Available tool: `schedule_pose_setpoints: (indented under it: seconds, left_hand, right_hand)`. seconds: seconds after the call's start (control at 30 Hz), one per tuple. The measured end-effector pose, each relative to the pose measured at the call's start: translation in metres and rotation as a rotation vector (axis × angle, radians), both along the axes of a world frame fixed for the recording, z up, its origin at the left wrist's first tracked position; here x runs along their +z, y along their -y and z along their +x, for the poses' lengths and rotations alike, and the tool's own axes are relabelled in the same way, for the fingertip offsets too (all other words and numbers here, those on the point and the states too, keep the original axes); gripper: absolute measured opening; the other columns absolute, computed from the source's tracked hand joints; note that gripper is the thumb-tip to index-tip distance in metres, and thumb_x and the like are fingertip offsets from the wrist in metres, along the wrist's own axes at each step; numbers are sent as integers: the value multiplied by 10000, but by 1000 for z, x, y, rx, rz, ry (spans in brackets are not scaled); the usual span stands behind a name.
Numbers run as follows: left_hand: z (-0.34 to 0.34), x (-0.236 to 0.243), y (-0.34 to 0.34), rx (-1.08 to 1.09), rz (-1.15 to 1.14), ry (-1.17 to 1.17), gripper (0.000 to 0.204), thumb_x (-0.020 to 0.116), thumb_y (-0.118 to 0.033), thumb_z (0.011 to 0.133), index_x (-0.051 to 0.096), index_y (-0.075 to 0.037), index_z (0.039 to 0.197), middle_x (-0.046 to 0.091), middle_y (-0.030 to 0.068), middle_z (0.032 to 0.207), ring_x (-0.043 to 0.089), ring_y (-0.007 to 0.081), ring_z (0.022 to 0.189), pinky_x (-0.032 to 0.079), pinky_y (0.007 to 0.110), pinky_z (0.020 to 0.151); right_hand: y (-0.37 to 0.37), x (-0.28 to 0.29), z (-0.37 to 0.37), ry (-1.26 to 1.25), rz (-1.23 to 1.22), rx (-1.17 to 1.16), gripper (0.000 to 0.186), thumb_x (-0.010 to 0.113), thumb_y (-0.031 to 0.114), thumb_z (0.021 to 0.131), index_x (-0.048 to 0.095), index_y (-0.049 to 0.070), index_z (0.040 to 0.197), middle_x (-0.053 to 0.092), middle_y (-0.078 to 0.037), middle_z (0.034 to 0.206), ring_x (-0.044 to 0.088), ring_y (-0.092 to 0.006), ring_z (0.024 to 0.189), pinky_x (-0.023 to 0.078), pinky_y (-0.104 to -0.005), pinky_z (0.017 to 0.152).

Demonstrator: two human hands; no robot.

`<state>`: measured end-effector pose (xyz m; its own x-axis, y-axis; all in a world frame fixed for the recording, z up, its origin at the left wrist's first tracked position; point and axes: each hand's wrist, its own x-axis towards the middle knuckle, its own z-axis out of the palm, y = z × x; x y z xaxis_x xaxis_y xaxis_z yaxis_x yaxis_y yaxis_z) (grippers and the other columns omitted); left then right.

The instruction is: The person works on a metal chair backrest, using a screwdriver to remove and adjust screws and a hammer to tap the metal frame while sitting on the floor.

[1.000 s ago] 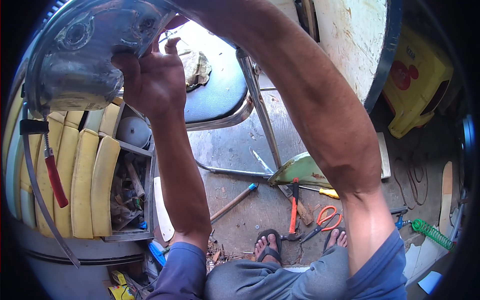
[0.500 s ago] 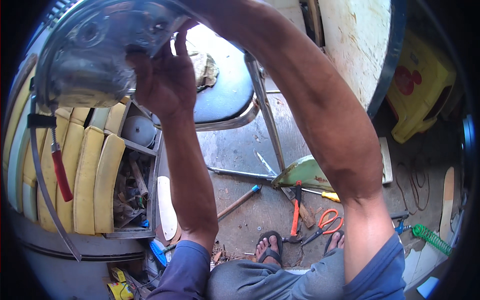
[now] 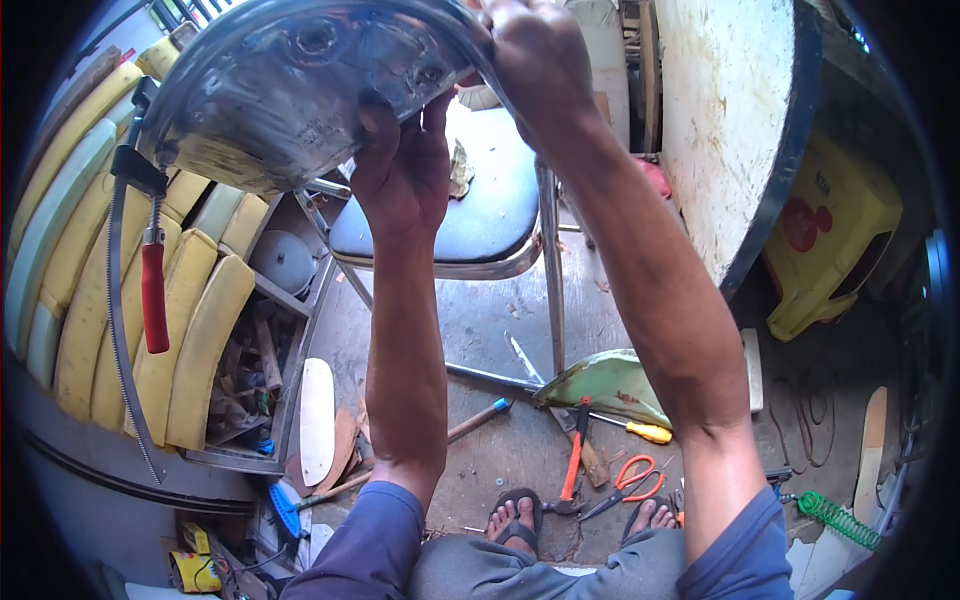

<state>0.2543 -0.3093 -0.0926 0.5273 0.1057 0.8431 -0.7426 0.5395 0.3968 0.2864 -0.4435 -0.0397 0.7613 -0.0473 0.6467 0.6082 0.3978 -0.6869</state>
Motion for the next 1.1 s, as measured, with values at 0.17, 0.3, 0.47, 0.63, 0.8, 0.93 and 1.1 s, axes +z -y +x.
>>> schedule_pose_setpoints:
  seconds: [0.17,0.3,0.47,0.63,0.8,0.93,1.1]
  left_hand:
    - [7,-5,-6,-139,-70,15,553,657,-153,954,411,-83,1445,531,116,1376,525,290,1298,440,505,1124]
    - [6,-5,-9,-108,-68,-7,553,669,-172,952,418,-75,1435,543,113,1363,545,274,1272,462,498,1102]
    - [4,-5,-6,-113,-54,-22,520,664,-191,958,445,-66,1413,569,108,1334,565,263,1246,478,498,1081]
    - [1,-10,-16,-121,-50,-58,413,636,-177,974,511,-95,1359,617,70,1283,591,245,1215,480,528,1067]
    - [2,-6,-9,-187,-51,-45,377,628,-176,978,532,-108,1337,623,62,1290,600,255,1219,468,548,1077]
    - [1,-5,-4,-221,-71,-38,395,627,-181,977,523,-95,1348,617,86,1298,594,286,1245,444,561,1103]
    - [2,-7,-2,-284,-103,-34,418,623,-144,966,509,-80,1363,615,96,1299,597,316,1240,428,586,1113]
  right_hand:
    - [12,-29,-27,169,245,-431,185,573,135,988,640,-19,912,688,-91,805,651,-171,745,522,-315,755]
    - [3,-50,-50,274,8,-372,188,678,151,970,679,19,1104,689,-45,980,643,-84,878,579,-243,648]
    - [0,-51,-57,324,-86,-390,201,719,131,933,691,9,1091,722,-86,979,673,-101,808,579,-255,622]
    - [11,-96,-80,282,-326,-342,116,640,100,888,642,23,974,644,-138,790,663,-248,670,530,-388,641]
    - [58,-263,-86,33,-1091,11,174,574,184,873,662,41,915,680,-228,845,689,-399,790,548,-500,712]
    - [106,-405,-141,-325,-1795,314,275,570,214,845,719,111,1052,718,-214,1012,696,-393,953,552,-506,851]
    - [133,-422,-161,-300,-2062,578,366,607,284,877,697,242,1230,706,-138,1170,685,-359,1036,555,-490,870]
